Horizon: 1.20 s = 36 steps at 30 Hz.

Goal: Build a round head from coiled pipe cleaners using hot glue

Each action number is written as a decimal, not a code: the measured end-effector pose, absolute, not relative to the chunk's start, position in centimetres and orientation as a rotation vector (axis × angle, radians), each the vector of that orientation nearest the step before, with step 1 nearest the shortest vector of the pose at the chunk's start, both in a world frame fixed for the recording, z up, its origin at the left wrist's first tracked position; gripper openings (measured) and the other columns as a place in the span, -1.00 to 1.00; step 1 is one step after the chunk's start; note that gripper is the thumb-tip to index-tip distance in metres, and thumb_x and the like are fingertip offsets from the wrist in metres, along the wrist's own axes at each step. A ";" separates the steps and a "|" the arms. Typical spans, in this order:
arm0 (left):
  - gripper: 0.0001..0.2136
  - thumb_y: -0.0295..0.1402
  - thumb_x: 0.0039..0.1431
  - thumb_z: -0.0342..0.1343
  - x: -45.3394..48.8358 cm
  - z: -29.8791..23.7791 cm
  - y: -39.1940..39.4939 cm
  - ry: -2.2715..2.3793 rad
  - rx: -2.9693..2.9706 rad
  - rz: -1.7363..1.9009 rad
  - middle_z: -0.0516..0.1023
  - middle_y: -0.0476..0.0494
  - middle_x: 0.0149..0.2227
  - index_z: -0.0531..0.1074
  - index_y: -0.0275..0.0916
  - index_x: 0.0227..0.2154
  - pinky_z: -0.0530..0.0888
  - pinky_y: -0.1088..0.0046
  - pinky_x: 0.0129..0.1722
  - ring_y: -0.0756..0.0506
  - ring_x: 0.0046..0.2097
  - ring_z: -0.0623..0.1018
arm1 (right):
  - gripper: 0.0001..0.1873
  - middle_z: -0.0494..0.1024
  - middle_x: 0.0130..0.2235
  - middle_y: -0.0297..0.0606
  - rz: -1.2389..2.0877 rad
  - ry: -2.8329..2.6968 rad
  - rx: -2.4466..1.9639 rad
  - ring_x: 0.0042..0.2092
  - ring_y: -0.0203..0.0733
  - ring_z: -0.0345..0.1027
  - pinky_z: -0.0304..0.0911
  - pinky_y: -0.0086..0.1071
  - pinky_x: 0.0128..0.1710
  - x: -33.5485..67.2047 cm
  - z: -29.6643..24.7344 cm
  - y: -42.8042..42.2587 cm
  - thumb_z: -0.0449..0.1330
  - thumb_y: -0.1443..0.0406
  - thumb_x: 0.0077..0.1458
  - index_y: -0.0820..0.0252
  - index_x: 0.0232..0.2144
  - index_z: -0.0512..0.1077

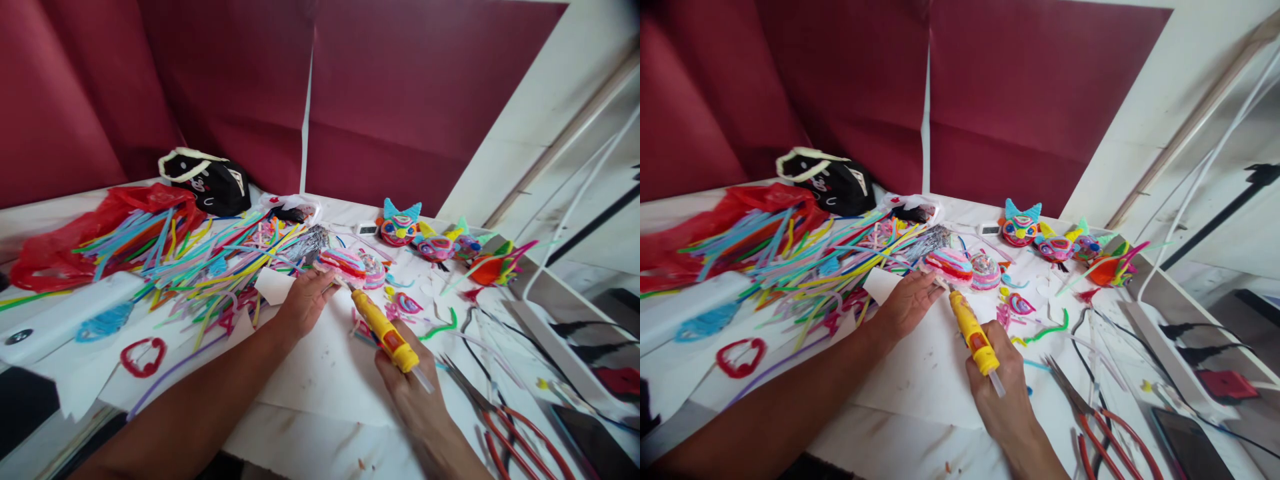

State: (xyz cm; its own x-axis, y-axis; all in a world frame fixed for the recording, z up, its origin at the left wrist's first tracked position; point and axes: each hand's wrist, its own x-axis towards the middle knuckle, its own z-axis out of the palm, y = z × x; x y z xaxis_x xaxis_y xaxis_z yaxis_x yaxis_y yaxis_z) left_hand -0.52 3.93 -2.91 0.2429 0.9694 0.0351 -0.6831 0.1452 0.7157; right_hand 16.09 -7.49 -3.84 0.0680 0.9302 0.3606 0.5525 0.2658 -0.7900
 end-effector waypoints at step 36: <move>-0.83 -0.37 -0.06 0.33 -0.1 -2.8 3.6 0.473 0.750 1.248 0.60 -0.09 -0.34 0.54 -0.28 -0.37 0.38 0.32 0.05 -0.09 -0.11 0.55 | -0.88 0.19 -0.50 -0.46 0.483 -1.630 -1.357 -0.49 -0.29 0.06 0.03 -0.41 -0.49 16.2 -4.2 -7.4 0.04 0.39 0.02 0.09 -0.47 0.15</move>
